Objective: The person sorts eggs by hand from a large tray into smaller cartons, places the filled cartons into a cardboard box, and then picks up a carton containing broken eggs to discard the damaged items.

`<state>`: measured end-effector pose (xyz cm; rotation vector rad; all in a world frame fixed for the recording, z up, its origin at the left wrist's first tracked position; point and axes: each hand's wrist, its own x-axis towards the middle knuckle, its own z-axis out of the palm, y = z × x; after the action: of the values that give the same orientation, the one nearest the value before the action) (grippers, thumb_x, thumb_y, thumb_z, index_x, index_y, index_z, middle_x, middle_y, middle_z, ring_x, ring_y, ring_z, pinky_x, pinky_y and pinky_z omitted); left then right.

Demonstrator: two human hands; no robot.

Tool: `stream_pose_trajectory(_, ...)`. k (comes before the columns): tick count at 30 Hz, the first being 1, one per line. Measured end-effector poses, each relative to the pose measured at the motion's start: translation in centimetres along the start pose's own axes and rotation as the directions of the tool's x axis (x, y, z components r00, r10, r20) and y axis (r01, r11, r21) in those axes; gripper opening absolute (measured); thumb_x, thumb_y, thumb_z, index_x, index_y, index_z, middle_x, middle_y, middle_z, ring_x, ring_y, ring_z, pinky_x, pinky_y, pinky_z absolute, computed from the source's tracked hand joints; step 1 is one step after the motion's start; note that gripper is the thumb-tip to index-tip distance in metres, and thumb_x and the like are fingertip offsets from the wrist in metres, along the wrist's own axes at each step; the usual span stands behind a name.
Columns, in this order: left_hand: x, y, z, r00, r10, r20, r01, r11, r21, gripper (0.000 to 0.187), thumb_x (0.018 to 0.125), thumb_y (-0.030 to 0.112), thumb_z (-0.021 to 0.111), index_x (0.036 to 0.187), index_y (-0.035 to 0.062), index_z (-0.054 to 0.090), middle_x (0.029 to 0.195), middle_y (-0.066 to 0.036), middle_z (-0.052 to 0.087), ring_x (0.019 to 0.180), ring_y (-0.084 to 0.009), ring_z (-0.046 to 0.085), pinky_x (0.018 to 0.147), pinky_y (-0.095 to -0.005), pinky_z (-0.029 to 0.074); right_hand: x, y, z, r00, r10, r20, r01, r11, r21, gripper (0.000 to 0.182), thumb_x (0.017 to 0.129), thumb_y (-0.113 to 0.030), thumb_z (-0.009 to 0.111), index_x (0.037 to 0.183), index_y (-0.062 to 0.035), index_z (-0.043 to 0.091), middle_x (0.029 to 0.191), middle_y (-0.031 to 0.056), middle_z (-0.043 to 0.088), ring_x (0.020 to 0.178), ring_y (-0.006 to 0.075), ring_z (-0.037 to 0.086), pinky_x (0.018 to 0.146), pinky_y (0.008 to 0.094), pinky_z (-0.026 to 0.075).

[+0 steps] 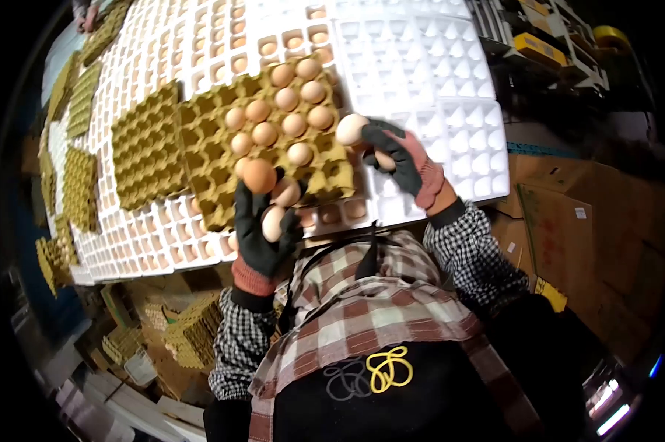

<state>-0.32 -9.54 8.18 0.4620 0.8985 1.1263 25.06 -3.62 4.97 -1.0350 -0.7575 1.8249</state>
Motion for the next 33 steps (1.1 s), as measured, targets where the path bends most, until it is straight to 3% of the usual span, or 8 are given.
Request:
stream_pose_trajectory(6, 0.3, -2.7, 2.2, 0.991, -0.131, -0.031, 0.131, 0.889, 0.439, 0.043, 0.096, 0.031, 0.049, 0.131, 0.0055, 0.049, 0.102, -0.006, 0.061, 0.057, -0.0108, 0.052, 0.045, -0.0215, 0.039, -7.4, 2.7, -3.6, 0.935, 0.234, 0.265, -0.34, 0.385, 0.858, 0.053, 0.096, -0.046, 0.049, 0.126, -0.0023, 0.053, 0.098, 0.0066, 0.06, 0.07, 0.0153, 0.055, 0.054, 0.0259, 0.045)
stream_pose_trajectory(7, 0.2, -3.1, 3.8, 0.978, -0.202, -0.044, 0.197, 0.848, 0.492, 0.04, 0.089, 0.019, 0.06, 0.124, -0.0002, 0.054, 0.11, -0.006, 0.061, 0.069, -0.0123, 0.058, 0.054, -0.0219, 0.046, -9.8, 2.8, -4.0, 0.992, 0.111, -0.058, -0.075, 0.896, 0.438, 0.05, 0.095, -0.04, 0.052, 0.127, -0.0012, 0.052, 0.101, 0.007, 0.061, 0.075, 0.0153, 0.057, 0.058, 0.0262, 0.047)
stream_pose_trajectory(9, 0.6, -6.3, 5.9, 0.949, 0.059, 0.308, -0.31, 0.337, 0.889, 0.05, 0.073, 0.017, 0.075, 0.119, 0.0091, 0.06, 0.111, -0.013, 0.06, 0.082, -0.0226, 0.063, 0.07, -0.0309, 0.052, -12.7, 4.9, -8.8, 0.919, -0.105, -0.38, 0.113, 0.994, -0.002, 0.043, 0.09, -0.017, 0.063, 0.126, 0.0029, 0.053, 0.109, 0.0084, 0.062, 0.091, 0.0157, 0.061, 0.074, 0.0256, 0.05)
stream_pose_trajectory(13, 3.2, -11.3, 12.8, 0.945, -0.011, 0.325, -0.323, -0.17, 0.931, 0.055, 0.065, 0.022, 0.08, 0.118, 0.0212, 0.062, 0.122, -0.015, 0.05, 0.09, -0.0328, 0.064, 0.077, -0.0388, 0.054, -12.7, 4.0, -11.7, 0.76, -0.463, -0.457, -0.159, 0.549, -0.821, 0.055, 0.069, -0.018, 0.081, 0.119, -0.0082, 0.06, 0.12, 0.0142, 0.054, 0.099, 0.0275, 0.061, 0.086, 0.0365, 0.051)
stream_pose_trajectory(23, 2.0, -16.3, 6.6, 0.875, -0.087, 0.476, -0.484, -0.194, 0.853, 0.064, 0.076, 0.022, 0.069, 0.136, 0.0159, 0.047, 0.145, -0.021, 0.033, 0.127, -0.0399, 0.04, 0.102, -0.0506, 0.034, -12.7, 7.3, -10.3, 0.997, -0.07, -0.037, -0.011, 0.343, -0.939, 0.047, 0.073, -0.028, 0.072, 0.119, -0.0187, 0.064, 0.127, 0.0134, 0.055, 0.105, 0.0302, 0.06, 0.092, 0.0424, 0.047)
stream_pose_trajectory(27, 2.1, -17.8, 5.3, 0.911, -0.246, 0.332, -0.405, -0.379, 0.832, 0.069, 0.074, 0.028, 0.071, 0.137, 0.0179, 0.046, 0.143, -0.021, 0.035, 0.134, -0.0414, 0.027, 0.101, -0.0592, 0.027, -13.6, 5.7, -10.2, 0.908, -0.406, -0.101, 0.026, 0.296, -0.955, 0.053, 0.073, -0.021, 0.068, 0.124, -0.01, 0.058, 0.132, 0.0147, 0.048, 0.117, 0.0354, 0.047, 0.099, 0.0462, 0.037)
stream_pose_trajectory(30, 1.2, -14.4, 5.4, 0.855, -0.092, 0.511, -0.515, -0.03, 0.857, 0.066, 0.071, 0.023, 0.074, 0.132, 0.0153, 0.051, 0.135, -0.023, 0.044, 0.127, -0.0386, 0.04, 0.104, -0.0478, 0.034, -13.1, 8.9, -12.2, 0.977, -0.213, -0.016, -0.034, -0.08, -0.996, 0.06, 0.071, -0.017, 0.066, 0.13, -0.0177, 0.054, 0.138, 0.0145, 0.043, 0.131, 0.0366, 0.032, 0.105, 0.0514, 0.025)
stream_pose_trajectory(33, 0.3, -5.8, 3.7, 0.772, 0.275, 0.573, -0.495, -0.306, 0.813, 0.033, 0.064, 0.005, 0.071, 0.097, 0.0054, 0.067, 0.108, -0.016, 0.064, 0.1, -0.0374, 0.061, 0.088, -0.0423, 0.049, -12.7, 7.8, -10.4, 0.946, -0.292, -0.141, -0.122, 0.083, -0.989, 0.061, 0.072, -0.017, 0.069, 0.132, -0.0181, 0.054, 0.139, 0.0153, 0.042, 0.131, 0.0373, 0.032, 0.105, 0.0522, 0.026)
